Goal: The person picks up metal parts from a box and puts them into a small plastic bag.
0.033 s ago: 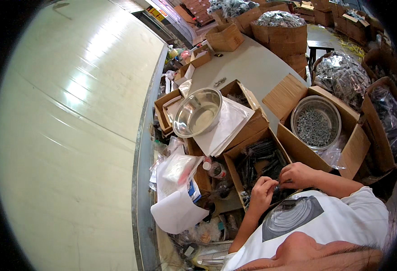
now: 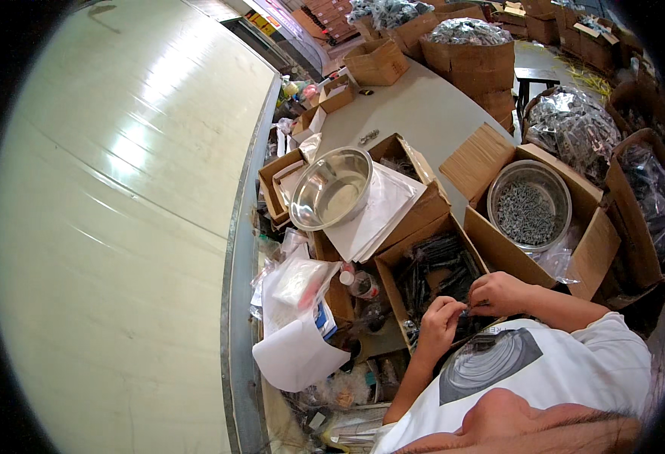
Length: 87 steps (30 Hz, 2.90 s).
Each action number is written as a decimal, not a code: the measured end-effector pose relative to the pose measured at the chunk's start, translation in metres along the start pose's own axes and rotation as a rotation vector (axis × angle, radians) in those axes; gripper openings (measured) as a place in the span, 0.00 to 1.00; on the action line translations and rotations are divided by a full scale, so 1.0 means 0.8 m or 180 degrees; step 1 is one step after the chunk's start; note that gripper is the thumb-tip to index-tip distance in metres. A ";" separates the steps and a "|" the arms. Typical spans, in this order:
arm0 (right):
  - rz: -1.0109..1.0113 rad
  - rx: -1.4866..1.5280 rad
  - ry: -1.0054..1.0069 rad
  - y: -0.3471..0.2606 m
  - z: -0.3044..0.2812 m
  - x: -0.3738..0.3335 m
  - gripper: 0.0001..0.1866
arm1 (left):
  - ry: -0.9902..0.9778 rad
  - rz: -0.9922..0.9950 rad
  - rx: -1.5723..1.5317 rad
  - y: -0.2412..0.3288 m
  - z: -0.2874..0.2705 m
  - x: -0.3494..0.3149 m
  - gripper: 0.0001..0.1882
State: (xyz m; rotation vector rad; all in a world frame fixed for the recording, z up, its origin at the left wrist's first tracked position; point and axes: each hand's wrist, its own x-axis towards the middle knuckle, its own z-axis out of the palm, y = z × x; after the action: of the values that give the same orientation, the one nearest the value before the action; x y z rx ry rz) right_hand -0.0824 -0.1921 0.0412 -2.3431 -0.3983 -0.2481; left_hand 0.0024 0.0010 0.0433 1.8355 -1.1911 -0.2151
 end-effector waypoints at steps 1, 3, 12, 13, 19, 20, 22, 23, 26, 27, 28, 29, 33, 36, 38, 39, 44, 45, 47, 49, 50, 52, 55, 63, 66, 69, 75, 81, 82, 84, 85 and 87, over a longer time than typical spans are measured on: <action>0.0045 -0.0060 0.0038 -0.003 -0.002 0.000 0.09 | 0.0131 -0.0063 -0.0118 0.000 0.002 -0.001 0.06; 0.0121 -0.0051 0.0117 -0.012 -0.007 0.002 0.09 | 0.0398 -0.0188 -0.0364 0.000 0.008 -0.003 0.07; -0.0380 -0.0458 0.0514 -0.011 -0.002 0.000 0.09 | 0.0658 -0.0445 -0.0956 0.004 0.023 -0.005 0.08; -0.0405 -0.0483 0.0563 -0.013 -0.001 0.002 0.09 | 0.0699 -0.0387 -0.0878 0.003 0.024 -0.006 0.09; -0.0331 -0.0175 0.0575 -0.012 -0.004 -0.002 0.09 | 0.0761 -0.0039 -0.0846 0.006 0.024 0.000 0.12; -0.0302 -0.0091 0.0535 -0.010 -0.004 -0.003 0.09 | 0.0749 0.0009 -0.0832 0.006 0.023 0.000 0.12; -0.0261 0.0005 0.0416 -0.013 -0.006 -0.002 0.09 | 0.0707 0.0073 -0.0833 0.005 0.022 -0.001 0.13; -0.0242 0.0053 0.0356 -0.014 -0.007 -0.003 0.08 | 0.0678 0.0090 -0.0848 0.005 0.022 -0.001 0.14; -0.0380 0.0027 0.0530 -0.012 -0.013 -0.003 0.08 | 0.0832 0.0093 -0.0890 0.005 0.014 0.001 0.16; -0.0369 0.0053 0.0540 -0.012 -0.020 -0.004 0.07 | 0.0920 0.0087 -0.0905 0.005 0.011 0.002 0.17; -0.0355 0.0079 0.0552 -0.012 -0.031 -0.007 0.07 | 0.0949 -0.0211 -0.1444 -0.004 0.010 -0.002 0.18; -0.0360 0.0109 0.0554 -0.013 -0.041 -0.008 0.07 | 0.1040 -0.0205 -0.1530 -0.008 0.007 -0.002 0.18; -0.0078 0.0064 0.0596 -0.013 -0.058 -0.026 0.07 | 0.1209 -0.0091 -0.1985 -0.006 0.008 0.008 0.17; 0.0361 -0.0314 0.0830 -0.017 -0.079 -0.043 0.06 | 0.1183 -0.0295 -0.2067 0.006 0.015 0.018 0.14; 0.0638 -0.0415 0.1142 -0.012 -0.110 -0.058 0.06 | 0.1200 -0.0310 -0.2108 0.001 0.015 0.016 0.12; 0.1021 -0.0523 0.1414 -0.009 -0.129 -0.069 0.06 | 0.1195 -0.0337 -0.2086 -0.004 0.013 0.013 0.11; 0.1674 -0.1797 0.3648 -0.030 -0.258 -0.165 0.05 | 0.1031 -0.0627 -0.1884 -0.006 0.012 0.009 0.09; 0.1571 -0.2412 0.3912 -0.033 -0.273 -0.185 0.06 | 0.0968 -0.0616 -0.1844 -0.004 0.014 0.013 0.09; 0.1733 -0.2670 0.4029 -0.032 -0.278 -0.191 0.06 | 0.0877 -0.0632 -0.1850 -0.006 0.017 0.016 0.09; 0.1886 -0.2566 0.3517 -0.019 -0.266 -0.188 0.09 | 0.0815 -0.0685 -0.1949 -0.010 0.017 0.019 0.09; 0.1964 -0.2349 0.2949 -0.004 -0.249 -0.187 0.12 | 0.0829 -0.0731 -0.2022 -0.007 0.019 0.018 0.09; 0.1914 -0.1384 0.1240 0.010 -0.219 -0.169 0.19 | 0.0681 -0.0781 -0.2012 -0.003 0.015 0.018 0.08; 0.2388 -0.1036 -0.0018 0.057 -0.141 -0.184 0.25 | 0.0588 -0.0738 -0.1985 -0.008 0.015 0.013 0.08; 0.2106 -0.0330 0.0068 0.099 -0.134 -0.197 0.11 | 0.0351 -0.0975 -0.1731 -0.011 0.018 0.004 0.07; 0.2064 0.0190 0.1171 0.072 -0.147 -0.165 0.09 | 0.0262 -0.0951 -0.1697 -0.005 0.026 0.010 0.07; 0.2219 0.1287 0.1708 0.057 -0.137 -0.130 0.14 | -0.0186 -0.1071 -0.2041 -0.008 0.045 0.018 0.09; 0.2172 0.2933 0.2437 0.030 -0.035 -0.040 0.15 | -0.0982 -0.1086 -0.2639 0.002 0.088 0.022 0.18; 0.1989 0.2031 0.1933 0.034 0.012 -0.017 0.13 | -0.0097 -0.1554 -0.2758 -0.006 0.071 0.018 0.14; 0.2148 0.1756 0.2011 0.031 0.012 -0.016 0.11 | 0.0125 -0.1633 -0.2699 -0.002 0.070 0.016 0.13; 0.1711 0.1274 0.2451 0.018 0.005 -0.009 0.08 | 0.0317 -0.1752 -0.2612 -0.011 0.069 0.003 0.13; 0.1457 0.1036 0.2589 0.012 0.002 -0.008 0.10 | 0.0406 -0.1811 -0.2569 -0.015 0.069 -0.003 0.13; 0.1056 0.0862 0.1756 -0.002 -0.008 -0.014 0.17 | 0.0539 -0.1842 -0.2667 -0.020 0.073 -0.009 0.13</action>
State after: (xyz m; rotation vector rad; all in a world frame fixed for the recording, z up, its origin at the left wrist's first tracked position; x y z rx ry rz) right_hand -0.0940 -0.1981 0.0435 -1.9325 0.2131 -0.6152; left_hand -0.0245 -0.0257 -0.0047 1.3445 -0.3159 -0.7431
